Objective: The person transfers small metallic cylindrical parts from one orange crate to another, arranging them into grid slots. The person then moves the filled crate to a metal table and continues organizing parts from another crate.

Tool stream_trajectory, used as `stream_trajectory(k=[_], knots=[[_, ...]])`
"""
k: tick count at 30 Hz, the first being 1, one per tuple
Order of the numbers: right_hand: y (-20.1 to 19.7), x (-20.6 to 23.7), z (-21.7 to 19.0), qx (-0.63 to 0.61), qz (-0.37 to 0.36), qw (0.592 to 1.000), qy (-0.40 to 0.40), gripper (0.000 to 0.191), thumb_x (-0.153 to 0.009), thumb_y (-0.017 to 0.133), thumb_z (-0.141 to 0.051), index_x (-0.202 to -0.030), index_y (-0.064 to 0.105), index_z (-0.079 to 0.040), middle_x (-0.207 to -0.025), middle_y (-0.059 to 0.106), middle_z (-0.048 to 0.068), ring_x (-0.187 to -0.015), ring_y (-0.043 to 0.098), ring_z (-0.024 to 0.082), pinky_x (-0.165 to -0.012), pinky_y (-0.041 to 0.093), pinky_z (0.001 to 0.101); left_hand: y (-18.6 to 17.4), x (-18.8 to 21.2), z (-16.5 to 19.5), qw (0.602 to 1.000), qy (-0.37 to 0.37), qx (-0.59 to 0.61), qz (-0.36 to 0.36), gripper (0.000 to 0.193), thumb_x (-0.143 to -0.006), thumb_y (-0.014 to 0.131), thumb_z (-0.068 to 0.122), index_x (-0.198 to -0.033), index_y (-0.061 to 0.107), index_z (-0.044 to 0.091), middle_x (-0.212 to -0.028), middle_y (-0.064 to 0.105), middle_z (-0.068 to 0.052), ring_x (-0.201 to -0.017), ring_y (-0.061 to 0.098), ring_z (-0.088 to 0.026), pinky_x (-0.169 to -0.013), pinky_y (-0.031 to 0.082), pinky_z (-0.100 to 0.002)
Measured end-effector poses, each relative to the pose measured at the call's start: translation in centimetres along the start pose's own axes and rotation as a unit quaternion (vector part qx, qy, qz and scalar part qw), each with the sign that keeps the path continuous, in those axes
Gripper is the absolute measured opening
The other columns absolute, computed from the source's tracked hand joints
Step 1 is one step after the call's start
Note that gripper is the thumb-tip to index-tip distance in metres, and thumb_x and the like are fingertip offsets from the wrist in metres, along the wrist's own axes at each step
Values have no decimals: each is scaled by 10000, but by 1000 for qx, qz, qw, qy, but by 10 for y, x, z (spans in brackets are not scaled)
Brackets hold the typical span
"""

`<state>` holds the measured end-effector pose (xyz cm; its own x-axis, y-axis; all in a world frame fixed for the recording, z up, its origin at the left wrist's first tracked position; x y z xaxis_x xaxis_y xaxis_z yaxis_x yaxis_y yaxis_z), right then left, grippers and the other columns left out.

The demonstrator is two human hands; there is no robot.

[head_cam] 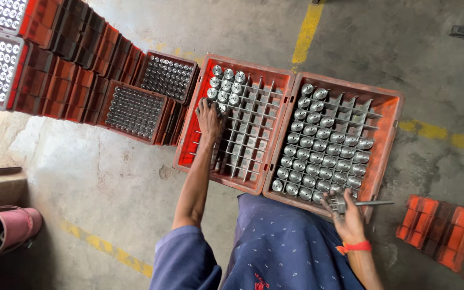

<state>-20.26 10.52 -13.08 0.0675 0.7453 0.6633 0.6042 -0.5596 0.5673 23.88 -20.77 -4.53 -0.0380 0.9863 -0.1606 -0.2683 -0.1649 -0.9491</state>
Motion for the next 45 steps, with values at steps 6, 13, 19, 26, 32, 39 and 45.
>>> stream_trajectory(k=[6, 13, 19, 26, 32, 39, 45], knots=[[-12, 3, 5, 53, 78, 995, -28, 207, -1078, 537, -238, -1172, 604, -68, -1042, 682, 113, -1059, 677, 290, -932, 549, 431, -66, 40, -16, 932, 50, 338, 118, 457, -793, 909, 249, -1134, 661, 72, -1210, 612, -130, -1156, 596, -248, -986, 527, -404], [44, -19, 12, 73, 2, 996, -56, 185, -1055, 567, -104, -1206, 622, -13, -964, 686, 86, -958, 701, 219, -907, 573, 365, 25, 134, 124, 774, -178, 559, -236, 284, -939, 777, 234, -777, 665, 30, -650, 641, -43, -565, 602, -123, -492, 449, -285], [99, -17, -15, 59, 8, 993, -102, 179, -1025, 595, -81, -1201, 618, -55, -896, 668, 64, -872, 683, 179, -836, 564, 332, 28, 228, 220, 865, -9, 385, -321, 419, -766, 822, 287, -1113, 718, 76, -874, 751, -172, -810, 727, -321, -735, 556, -425], [92, 7, -28, 152, -36, 971, -181, 134, -1025, 617, -57, -1157, 609, -37, -875, 633, 63, -839, 670, 198, -780, 575, 341, 50, 256, 262, 841, 55, 347, -412, 475, -720, 843, 370, -1103, 747, 106, -945, 770, -200, -904, 744, -367, -814, 563, -462], [40, -19, -32, 148, -25, 984, -94, 205, -979, 603, -63, -1179, 650, -60, -861, 657, 68, -850, 693, 199, -790, 574, 327, 69, 264, 280, 784, 71, 412, -459, 598, -714, 828, 420, -1150, 705, 29, -1012, 778, -199, -934, 767, -335, -851, 576, -423], [-49, -25, -119, -89, 56, 973, -205, 169, -1035, 620, -66, -1199, 638, -99, -957, 681, 43, -946, 688, 191, -872, 561, 333, 83, 158, 263, 919, 92, 211, -321, 788, -866, 706, 544, -1458, 542, 50, -989, 754, -234, -896, 728, -395, -835, 569, -499], [-75, 1, -120, -117, 75, 972, -187, 119, -1060, 624, -95, -1178, 616, -102, -939, 670, 43, -993, 683, 210, -966, 550, 386, 83, 37, 281, 959, 196, 160, -128, 751, -810, 661, 207, -1513, 420, 100, -1372, 525, -284, -962, 674, -469, -741, 590, -454]])
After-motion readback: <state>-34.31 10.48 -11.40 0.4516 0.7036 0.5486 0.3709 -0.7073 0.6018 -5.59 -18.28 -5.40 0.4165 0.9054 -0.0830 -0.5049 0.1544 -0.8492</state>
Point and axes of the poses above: each hand's wrist, its own x-axis away from the middle knuckle, its own y-axis out of the palm, z = x × y, the point moved 5 cm from there along -x, towards the middle knuckle
